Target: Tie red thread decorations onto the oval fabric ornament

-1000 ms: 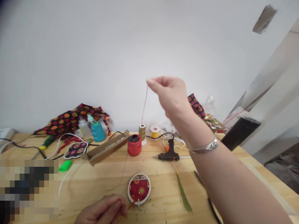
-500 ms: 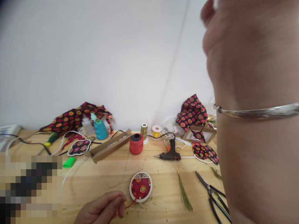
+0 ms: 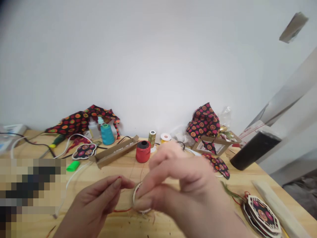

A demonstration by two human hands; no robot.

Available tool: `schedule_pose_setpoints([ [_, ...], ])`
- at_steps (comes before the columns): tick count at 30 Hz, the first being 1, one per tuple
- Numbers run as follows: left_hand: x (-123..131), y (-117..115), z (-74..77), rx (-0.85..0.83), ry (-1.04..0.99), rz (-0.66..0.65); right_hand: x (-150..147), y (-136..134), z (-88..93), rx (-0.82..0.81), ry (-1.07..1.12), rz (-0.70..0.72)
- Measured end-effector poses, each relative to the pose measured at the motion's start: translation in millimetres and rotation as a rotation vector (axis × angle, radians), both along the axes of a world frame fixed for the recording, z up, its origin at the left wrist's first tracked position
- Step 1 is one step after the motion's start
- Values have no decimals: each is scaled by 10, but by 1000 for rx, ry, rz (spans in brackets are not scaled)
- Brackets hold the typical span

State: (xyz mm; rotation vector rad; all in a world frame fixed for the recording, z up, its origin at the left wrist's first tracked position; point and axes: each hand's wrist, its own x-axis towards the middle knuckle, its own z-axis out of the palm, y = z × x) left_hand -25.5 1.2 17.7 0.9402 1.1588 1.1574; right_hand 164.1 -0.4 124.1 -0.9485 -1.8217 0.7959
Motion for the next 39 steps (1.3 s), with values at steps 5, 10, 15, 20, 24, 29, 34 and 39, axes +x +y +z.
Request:
schedule_pose_setpoints([
  [5,136,-3,-23,-115,-150,-123,-267,73,-770,-236,115,-106],
  [10,221,-22,-98,-185,-170,-169,-237,170,-1125,-285,227,-203],
  [15,278,2,-114,-195,-146,-174,-221,146,-1154,-351,267,-184],
  [20,315,5,-137,-219,-126,-178,-188,164,-1175,-329,224,-221],
  [24,317,6,-150,-186,-53,-195,-147,180,-1203,-388,256,-173],
  [29,309,18,-178,-161,-36,-252,-123,192,-1244,-459,338,-109],
  [34,321,26,-160,-187,-37,-250,-119,201,-1261,-511,341,-87],
  [39,302,21,-153,-202,-17,-322,-58,232,-1276,-545,377,44],
])
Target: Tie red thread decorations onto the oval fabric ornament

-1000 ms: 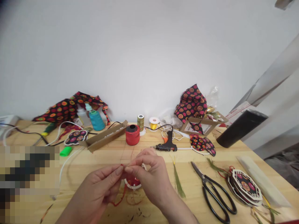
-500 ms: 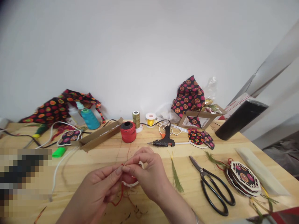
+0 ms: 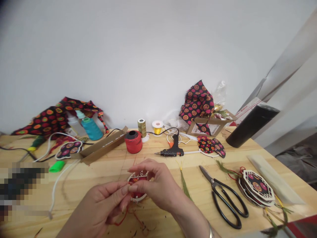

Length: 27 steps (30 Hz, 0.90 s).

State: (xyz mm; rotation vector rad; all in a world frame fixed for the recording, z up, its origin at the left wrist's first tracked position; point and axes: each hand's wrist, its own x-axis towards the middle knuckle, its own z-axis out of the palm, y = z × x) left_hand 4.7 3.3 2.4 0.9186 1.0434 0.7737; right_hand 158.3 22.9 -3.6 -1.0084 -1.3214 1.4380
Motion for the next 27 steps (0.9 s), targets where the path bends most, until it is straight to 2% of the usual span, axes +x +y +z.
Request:
schedule_pose_setpoints([
  [4,-20,10,-35,-19,60,-45,69,20,1,-38,27,153],
  [8,-21,9,-28,-71,33,-81,96,20,13,-24,86,194],
  [13,-39,-5,-25,-81,-51,-106,78,8,18,-31,109,139],
  [18,-73,-7,-29,-81,-153,-139,57,-32,14,28,-20,33],
  [22,-55,-15,23,-114,-175,-89,54,-64,41,111,-126,-9],
  [27,-26,-23,59,-115,-166,-48,56,-62,74,132,-182,-47],
])
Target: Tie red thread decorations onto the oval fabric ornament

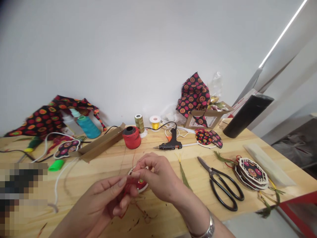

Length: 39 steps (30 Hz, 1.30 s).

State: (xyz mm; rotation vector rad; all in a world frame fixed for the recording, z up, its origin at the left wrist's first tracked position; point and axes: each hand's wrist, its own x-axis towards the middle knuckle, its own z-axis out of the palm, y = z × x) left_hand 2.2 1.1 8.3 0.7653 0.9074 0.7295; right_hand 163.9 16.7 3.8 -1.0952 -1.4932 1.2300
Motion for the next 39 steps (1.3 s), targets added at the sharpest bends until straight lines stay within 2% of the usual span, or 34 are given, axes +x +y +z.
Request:
schedule_pose_setpoints([
  [6,-3,-10,-18,57,39,-20,-15,1,13,-5,-25,-9],
  [10,-11,-21,-57,53,36,5,-24,-6,18,-18,53,-41],
  [14,-9,-22,-64,51,49,77,-32,-36,-71,-195,298,-128],
  [17,-6,-24,-58,74,61,91,-67,-83,-168,-352,468,-70],
  [19,-6,-25,-62,94,84,88,-103,-111,-202,-394,531,-29],
  [28,-11,-25,-106,144,172,88,-179,-111,-122,-405,530,-74],
  [34,-18,-11,-111,111,65,154,-189,-159,-134,-362,470,-79],
  [36,-18,9,-105,99,17,205,-216,-194,-129,-320,427,-54],
  [39,-20,30,-91,78,-20,267,-279,-245,-127,-266,381,69],
])
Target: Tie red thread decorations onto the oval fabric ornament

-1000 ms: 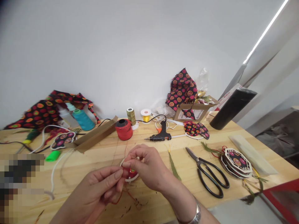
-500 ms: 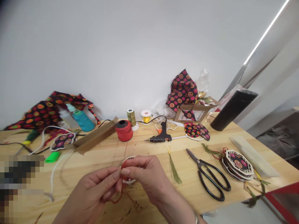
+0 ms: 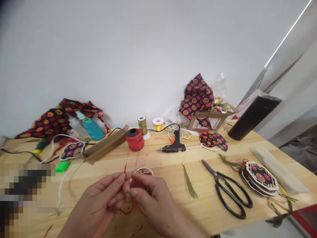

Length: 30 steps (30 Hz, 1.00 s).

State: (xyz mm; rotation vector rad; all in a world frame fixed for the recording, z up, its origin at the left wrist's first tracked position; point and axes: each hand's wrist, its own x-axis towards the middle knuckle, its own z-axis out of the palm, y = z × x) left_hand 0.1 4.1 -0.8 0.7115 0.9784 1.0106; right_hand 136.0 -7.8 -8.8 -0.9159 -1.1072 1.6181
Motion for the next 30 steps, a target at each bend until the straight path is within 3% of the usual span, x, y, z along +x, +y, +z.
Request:
schedule_pose_setpoints([
  [3,1,3,11,-21,-10,46,-61,-30,-41,-26,3,67],
  [10,12,-3,5,-22,-24,86,-114,-36,-124,-198,48,-81],
  [22,15,-2,-23,-26,-43,83,-106,-47,-74,-238,-24,-113],
  [30,10,-11,-18,-20,-34,71,-102,-74,-179,-223,-46,-95],
])
